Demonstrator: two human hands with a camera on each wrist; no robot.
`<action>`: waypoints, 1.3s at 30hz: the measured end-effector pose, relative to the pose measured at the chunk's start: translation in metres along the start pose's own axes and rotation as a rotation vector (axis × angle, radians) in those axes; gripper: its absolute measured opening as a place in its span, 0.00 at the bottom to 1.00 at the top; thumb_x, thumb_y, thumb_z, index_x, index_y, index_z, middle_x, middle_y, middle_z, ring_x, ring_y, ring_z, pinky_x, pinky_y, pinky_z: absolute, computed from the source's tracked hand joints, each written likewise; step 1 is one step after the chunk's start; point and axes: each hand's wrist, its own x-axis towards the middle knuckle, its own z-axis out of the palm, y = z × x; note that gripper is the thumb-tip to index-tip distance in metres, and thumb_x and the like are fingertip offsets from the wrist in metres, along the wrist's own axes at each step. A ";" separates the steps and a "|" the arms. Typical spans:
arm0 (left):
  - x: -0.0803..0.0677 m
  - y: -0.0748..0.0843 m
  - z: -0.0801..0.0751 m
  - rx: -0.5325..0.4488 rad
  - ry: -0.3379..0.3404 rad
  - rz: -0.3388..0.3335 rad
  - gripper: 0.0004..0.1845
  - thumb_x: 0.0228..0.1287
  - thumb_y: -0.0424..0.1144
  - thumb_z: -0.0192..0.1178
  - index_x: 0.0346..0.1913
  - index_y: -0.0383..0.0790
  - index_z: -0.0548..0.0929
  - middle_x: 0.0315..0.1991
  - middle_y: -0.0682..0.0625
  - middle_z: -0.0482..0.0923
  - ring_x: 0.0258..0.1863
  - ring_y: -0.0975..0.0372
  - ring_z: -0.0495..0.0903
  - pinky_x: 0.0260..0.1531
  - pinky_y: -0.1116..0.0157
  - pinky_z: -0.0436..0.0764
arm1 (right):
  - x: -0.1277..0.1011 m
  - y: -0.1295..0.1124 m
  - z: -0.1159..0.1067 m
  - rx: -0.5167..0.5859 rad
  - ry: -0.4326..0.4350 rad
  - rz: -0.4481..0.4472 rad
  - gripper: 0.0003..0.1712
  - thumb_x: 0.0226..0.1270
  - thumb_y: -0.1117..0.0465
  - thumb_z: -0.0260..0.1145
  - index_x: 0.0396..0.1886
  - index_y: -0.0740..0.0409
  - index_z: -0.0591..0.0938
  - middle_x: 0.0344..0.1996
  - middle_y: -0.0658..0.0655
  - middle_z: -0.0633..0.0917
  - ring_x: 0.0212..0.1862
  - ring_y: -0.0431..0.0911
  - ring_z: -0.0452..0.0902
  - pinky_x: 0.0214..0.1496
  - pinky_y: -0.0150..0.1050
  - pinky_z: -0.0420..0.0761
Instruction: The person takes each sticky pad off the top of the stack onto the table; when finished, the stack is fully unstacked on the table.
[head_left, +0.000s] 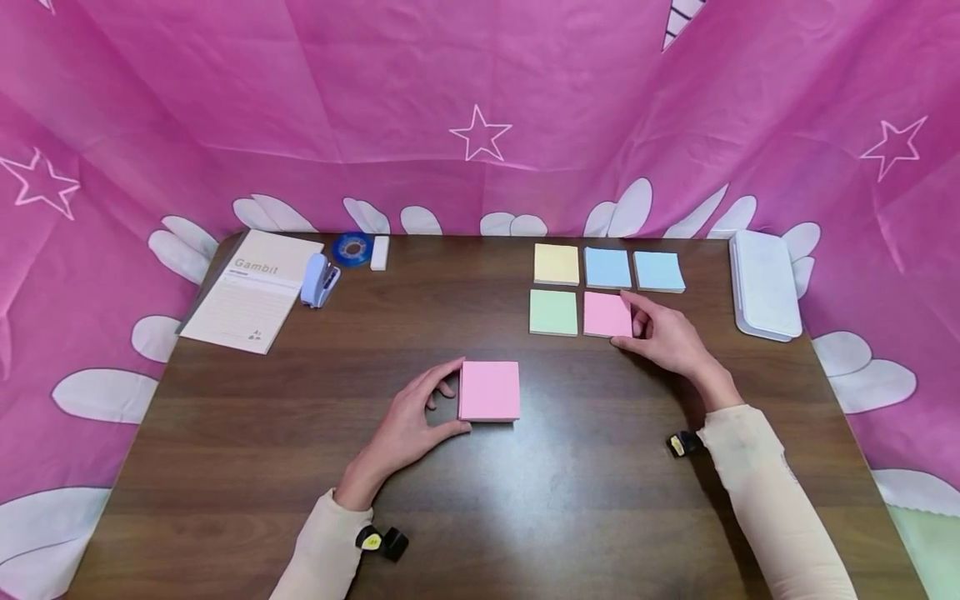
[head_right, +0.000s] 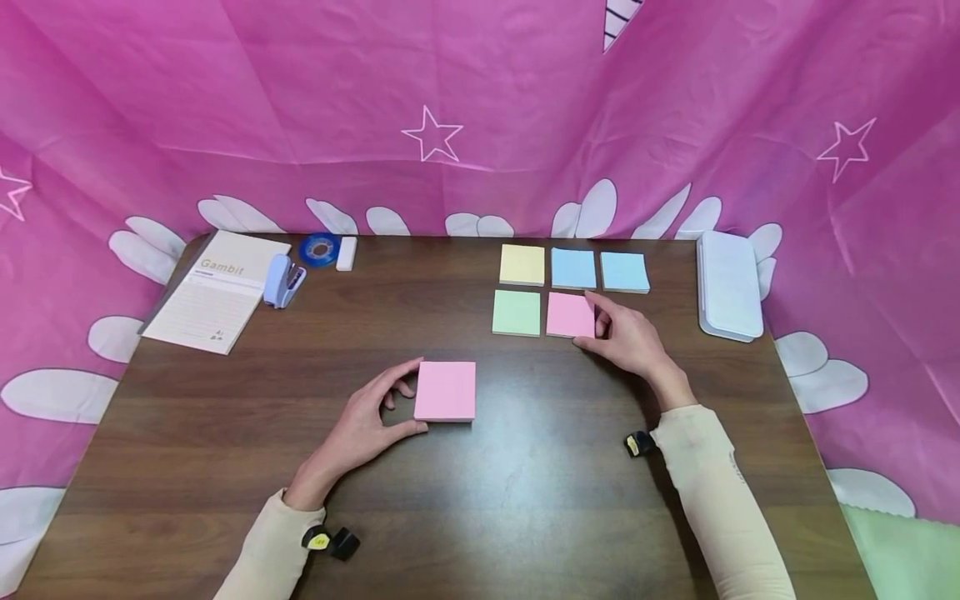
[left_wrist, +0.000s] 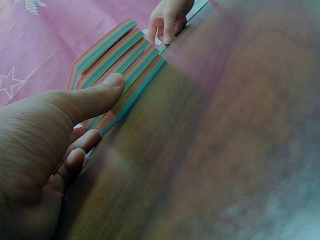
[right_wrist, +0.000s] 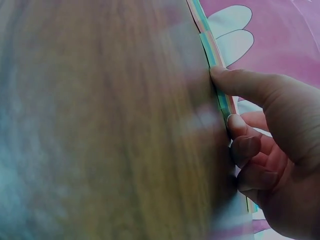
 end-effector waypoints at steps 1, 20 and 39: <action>0.000 0.000 0.000 -0.001 0.000 -0.002 0.52 0.58 0.40 0.87 0.84 0.53 0.72 0.54 0.53 0.80 0.45 0.59 0.74 0.46 0.62 0.75 | 0.000 0.000 0.000 0.002 0.000 -0.001 0.49 0.69 0.56 0.84 0.83 0.63 0.72 0.36 0.58 0.82 0.32 0.47 0.72 0.34 0.39 0.70; -0.002 -0.004 0.002 -0.002 0.015 0.033 0.52 0.57 0.39 0.88 0.84 0.54 0.72 0.52 0.55 0.80 0.43 0.62 0.73 0.45 0.63 0.75 | -0.027 -0.038 0.013 0.036 0.210 -0.164 0.35 0.70 0.68 0.80 0.75 0.63 0.80 0.27 0.50 0.77 0.27 0.42 0.71 0.32 0.37 0.70; -0.001 -0.003 0.001 -0.007 0.013 0.032 0.52 0.58 0.39 0.87 0.84 0.55 0.71 0.52 0.54 0.80 0.43 0.61 0.74 0.45 0.62 0.76 | -0.040 -0.137 0.063 0.150 0.052 -0.376 0.41 0.62 0.54 0.88 0.73 0.61 0.83 0.25 0.43 0.77 0.26 0.35 0.68 0.32 0.35 0.70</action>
